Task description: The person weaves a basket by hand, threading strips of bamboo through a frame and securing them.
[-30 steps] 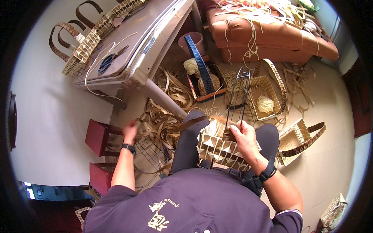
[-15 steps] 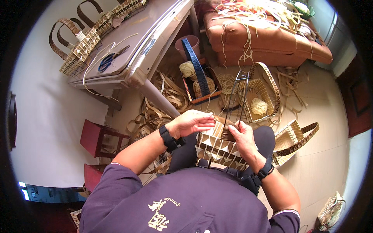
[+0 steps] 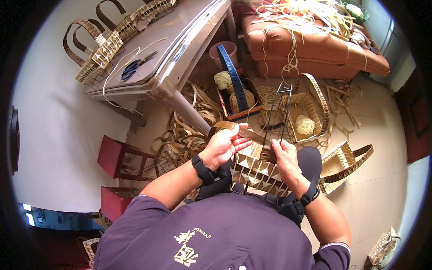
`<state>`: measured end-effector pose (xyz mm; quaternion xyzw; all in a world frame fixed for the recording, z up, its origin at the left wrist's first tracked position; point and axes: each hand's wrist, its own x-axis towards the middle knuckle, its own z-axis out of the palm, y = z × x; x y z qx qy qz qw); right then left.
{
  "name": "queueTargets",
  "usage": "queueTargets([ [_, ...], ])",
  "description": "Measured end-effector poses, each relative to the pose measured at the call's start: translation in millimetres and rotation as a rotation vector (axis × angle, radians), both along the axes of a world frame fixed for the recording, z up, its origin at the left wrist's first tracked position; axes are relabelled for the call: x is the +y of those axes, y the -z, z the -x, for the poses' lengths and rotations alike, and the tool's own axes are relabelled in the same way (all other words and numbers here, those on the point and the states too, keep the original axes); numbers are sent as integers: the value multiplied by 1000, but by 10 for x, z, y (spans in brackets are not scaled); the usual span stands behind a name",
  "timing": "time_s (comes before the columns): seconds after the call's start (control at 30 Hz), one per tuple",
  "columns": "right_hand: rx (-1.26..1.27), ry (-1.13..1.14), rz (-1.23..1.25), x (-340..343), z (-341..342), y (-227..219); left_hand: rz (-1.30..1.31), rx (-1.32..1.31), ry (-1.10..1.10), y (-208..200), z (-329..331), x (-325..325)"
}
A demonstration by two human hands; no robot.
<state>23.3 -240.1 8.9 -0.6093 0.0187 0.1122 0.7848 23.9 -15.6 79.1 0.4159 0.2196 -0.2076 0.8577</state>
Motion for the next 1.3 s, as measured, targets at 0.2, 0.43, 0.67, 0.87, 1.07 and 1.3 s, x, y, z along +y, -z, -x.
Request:
queueTargets([
  [0.2,-90,-131,126,-178,-24,99,-123,-403,137,-212,248,-541],
  [0.43,-105,-54,86,15,107,-216,-1014,-1006,216,-14,124,-716],
  [0.67,-66,22,69,-127,-20,131,-1181,-838,211,296,51,-578],
  [0.87,129,-117,296,-247,-175,-100,-1108,-881,313,412,-61,-549],
  [1.07,19,-313,-48,-337,-441,-563,-1180,-902,333,390,-80,-541],
  [1.3,81,-606,-71,-605,-740,-502,-1156,-1017,276,348,-59,-544],
])
